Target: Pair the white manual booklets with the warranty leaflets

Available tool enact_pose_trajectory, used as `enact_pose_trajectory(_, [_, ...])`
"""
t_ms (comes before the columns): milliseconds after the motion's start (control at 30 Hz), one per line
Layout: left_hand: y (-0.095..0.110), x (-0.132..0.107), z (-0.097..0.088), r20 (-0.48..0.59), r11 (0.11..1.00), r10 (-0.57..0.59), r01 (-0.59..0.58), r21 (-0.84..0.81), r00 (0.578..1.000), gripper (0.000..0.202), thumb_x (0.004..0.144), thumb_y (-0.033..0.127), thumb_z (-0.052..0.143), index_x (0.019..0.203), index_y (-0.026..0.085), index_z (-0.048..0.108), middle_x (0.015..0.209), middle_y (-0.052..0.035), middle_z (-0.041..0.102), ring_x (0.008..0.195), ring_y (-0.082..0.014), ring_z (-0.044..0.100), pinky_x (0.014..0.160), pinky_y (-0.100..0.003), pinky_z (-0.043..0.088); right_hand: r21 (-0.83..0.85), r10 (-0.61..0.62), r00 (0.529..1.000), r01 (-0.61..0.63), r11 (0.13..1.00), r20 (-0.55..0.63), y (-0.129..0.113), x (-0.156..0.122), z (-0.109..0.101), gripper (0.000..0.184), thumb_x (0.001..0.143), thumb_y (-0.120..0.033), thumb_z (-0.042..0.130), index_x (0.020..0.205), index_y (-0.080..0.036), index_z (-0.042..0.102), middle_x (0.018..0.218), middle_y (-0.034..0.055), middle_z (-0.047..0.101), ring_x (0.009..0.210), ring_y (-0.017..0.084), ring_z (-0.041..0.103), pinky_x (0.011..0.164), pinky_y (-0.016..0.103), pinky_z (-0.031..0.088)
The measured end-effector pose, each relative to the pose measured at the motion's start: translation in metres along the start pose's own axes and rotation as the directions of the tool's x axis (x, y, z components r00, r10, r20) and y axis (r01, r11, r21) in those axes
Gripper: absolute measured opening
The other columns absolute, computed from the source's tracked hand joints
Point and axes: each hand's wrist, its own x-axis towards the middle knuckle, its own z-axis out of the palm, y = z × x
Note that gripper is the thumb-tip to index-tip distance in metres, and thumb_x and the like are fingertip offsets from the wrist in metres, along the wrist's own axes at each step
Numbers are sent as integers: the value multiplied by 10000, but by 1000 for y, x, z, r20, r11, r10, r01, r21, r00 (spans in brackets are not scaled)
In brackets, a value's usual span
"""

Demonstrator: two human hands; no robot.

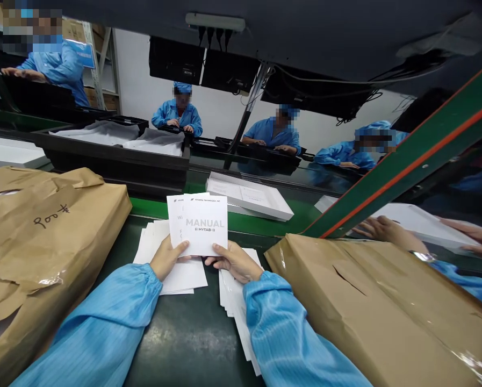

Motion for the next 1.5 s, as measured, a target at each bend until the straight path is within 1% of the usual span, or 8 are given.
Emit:
enact_pose_trajectory(200, [10,7,-16,186,992,-115,103,70,976,447,625,310,569,1038,184,455,993,-113,562,706,-183,596,587,-270,489,29,-21,994,24,999,-110,4,5,0,237,672,-288,546,860,-149,508,711,40,603,487,88,571,375,149,420])
enact_pose_trajectory(367, [10,7,-18,204,993,-110,97,71,973,464,615,330,572,1036,173,457,1008,-126,555,686,-186,599,586,-277,483,126,-31,999,28,992,19,5,1,-5,238,678,-332,531,819,-140,532,553,6,572,463,80,538,401,157,421])
enact_pose_trajectory(500, [7,8,-18,203,993,-74,53,106,976,460,630,342,551,1040,160,452,975,-129,571,707,-197,593,582,-278,482,50,-5,996,0,999,91,3,-1,-1,251,685,-335,519,839,-138,538,614,25,592,472,84,549,401,160,419])
enact_pose_trajectory(700, [4,9,-18,199,994,-55,36,98,979,422,661,333,520,1037,162,434,1017,-115,544,735,-188,586,616,-282,479,-40,-29,999,30,999,30,3,2,5,252,705,-344,484,782,-115,555,657,50,607,472,83,556,389,157,404])
enact_pose_trajectory(933, [5,9,-17,194,993,-61,41,106,979,428,667,332,514,1053,174,416,1016,-104,541,708,-173,589,622,-281,478,-13,-32,999,32,999,33,2,2,4,230,703,-335,489,701,-118,565,656,54,610,511,89,557,441,170,417])
enact_pose_trajectory(1267, [5,10,-19,231,988,-31,-5,153,973,447,637,299,555,1027,133,413,1027,-113,527,748,-175,569,614,-272,473,-5,-33,999,33,999,16,4,3,5,246,702,-342,492,749,-108,555,672,56,597,558,94,555,466,169,425])
enact_pose_trajectory(1367, [5,10,-16,184,975,11,-52,218,983,435,613,286,577,993,118,447,997,-107,542,760,-181,559,574,-257,476,-30,-51,998,52,998,37,5,3,5,247,701,-347,493,761,-114,551,680,56,598,573,95,551,471,172,424])
enact_pose_trajectory(1500, [4,8,-8,22,965,81,-84,249,996,403,621,324,563,947,101,485,895,-96,583,676,-164,570,511,-248,479,-83,-77,995,82,993,63,6,4,5,257,703,-359,485,774,-122,554,712,56,601,585,99,552,492,193,430])
